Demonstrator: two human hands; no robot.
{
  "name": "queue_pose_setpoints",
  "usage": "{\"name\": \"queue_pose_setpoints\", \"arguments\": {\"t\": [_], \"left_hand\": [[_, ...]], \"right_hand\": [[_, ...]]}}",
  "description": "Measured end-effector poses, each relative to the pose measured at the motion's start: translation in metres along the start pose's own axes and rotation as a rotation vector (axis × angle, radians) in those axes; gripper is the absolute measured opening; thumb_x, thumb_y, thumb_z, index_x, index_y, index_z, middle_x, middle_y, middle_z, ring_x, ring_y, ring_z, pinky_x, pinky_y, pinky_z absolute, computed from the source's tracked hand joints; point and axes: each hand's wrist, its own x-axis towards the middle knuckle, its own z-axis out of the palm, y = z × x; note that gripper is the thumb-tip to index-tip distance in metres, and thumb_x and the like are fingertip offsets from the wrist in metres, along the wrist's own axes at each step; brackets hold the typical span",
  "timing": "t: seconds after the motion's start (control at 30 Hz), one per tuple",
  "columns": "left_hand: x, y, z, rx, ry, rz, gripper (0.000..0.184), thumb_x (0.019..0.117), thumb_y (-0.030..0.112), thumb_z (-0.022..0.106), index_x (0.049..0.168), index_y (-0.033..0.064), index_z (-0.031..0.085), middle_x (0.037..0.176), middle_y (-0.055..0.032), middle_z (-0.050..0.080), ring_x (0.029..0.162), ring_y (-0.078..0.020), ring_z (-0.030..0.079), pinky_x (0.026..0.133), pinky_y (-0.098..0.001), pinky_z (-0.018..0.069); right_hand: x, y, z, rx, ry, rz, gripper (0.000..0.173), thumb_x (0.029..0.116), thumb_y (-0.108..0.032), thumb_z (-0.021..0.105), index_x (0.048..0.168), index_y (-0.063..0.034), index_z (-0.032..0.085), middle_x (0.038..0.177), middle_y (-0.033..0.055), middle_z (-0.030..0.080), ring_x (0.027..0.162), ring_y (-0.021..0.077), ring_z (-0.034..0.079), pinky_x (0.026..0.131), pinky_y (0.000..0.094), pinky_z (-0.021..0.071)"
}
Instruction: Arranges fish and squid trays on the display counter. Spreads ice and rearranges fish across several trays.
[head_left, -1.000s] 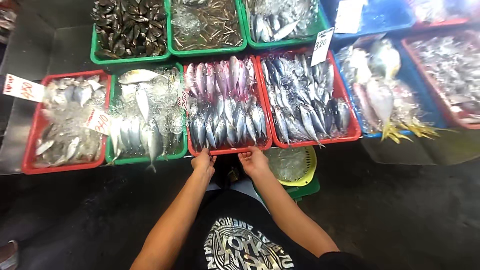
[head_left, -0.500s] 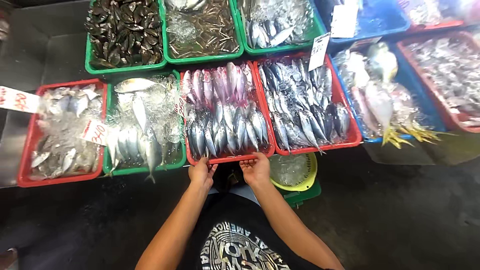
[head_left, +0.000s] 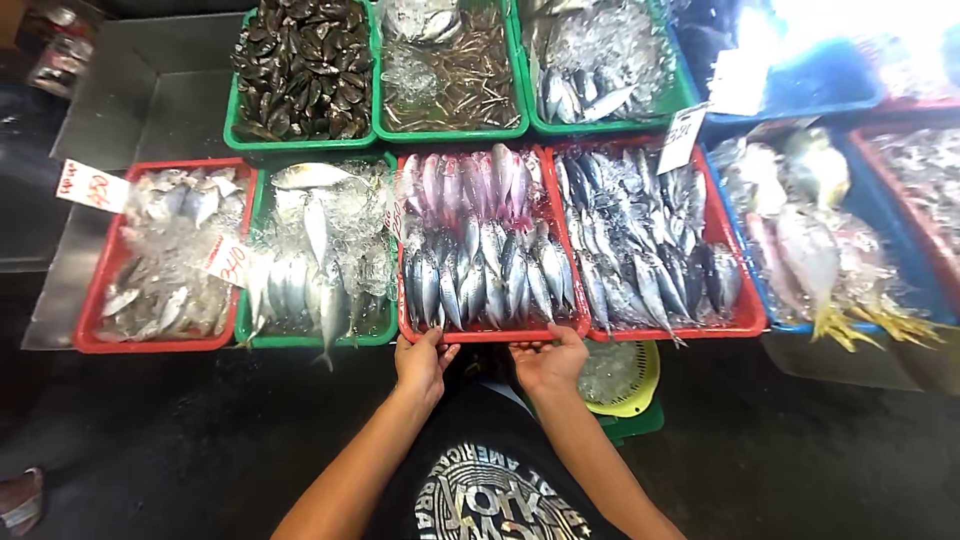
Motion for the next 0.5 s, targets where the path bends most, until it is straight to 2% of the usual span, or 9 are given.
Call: {"name": "queue_pose_setpoints", "arguments": {"t": [0.1,0.5], "left_hand": [[0.002,0.001,-0.002,-0.002,-0.015,-0.013,0.047,0.0954,-0.003,0.065,0.135,0.0038,0.041,0.095,-0.0201,0.062,0.068,-0.027,0.068,0.061,-0.0405,0.0625],[-0.014,0.012,0.002,0.009,-0.045,0.012,0.047,0.0951,-0.003,0.064,0.136,0.0027,0.041,0.094,-0.0211,0.063,0.069,-0.0279,0.069,0.062,-0.0413,0.0632]], "right_hand": [[-0.001,0.0,0.001,-0.011,0.006,-0.001,0.015,0.0944,-0.025,0.053,0.09,-0.012,0.049,0.071,0.0066,0.054,0.058,0.0199,0.057,0.057,0.0407,0.0534],[-0.012,-0.009,0.004,0.022,-0.054,-0.031,0.016,0.0951,-0.027,0.051,0.09,-0.0117,0.05,0.071,0.0061,0.056,0.059,0.0201,0.059,0.059,0.0417,0.0547]]}}
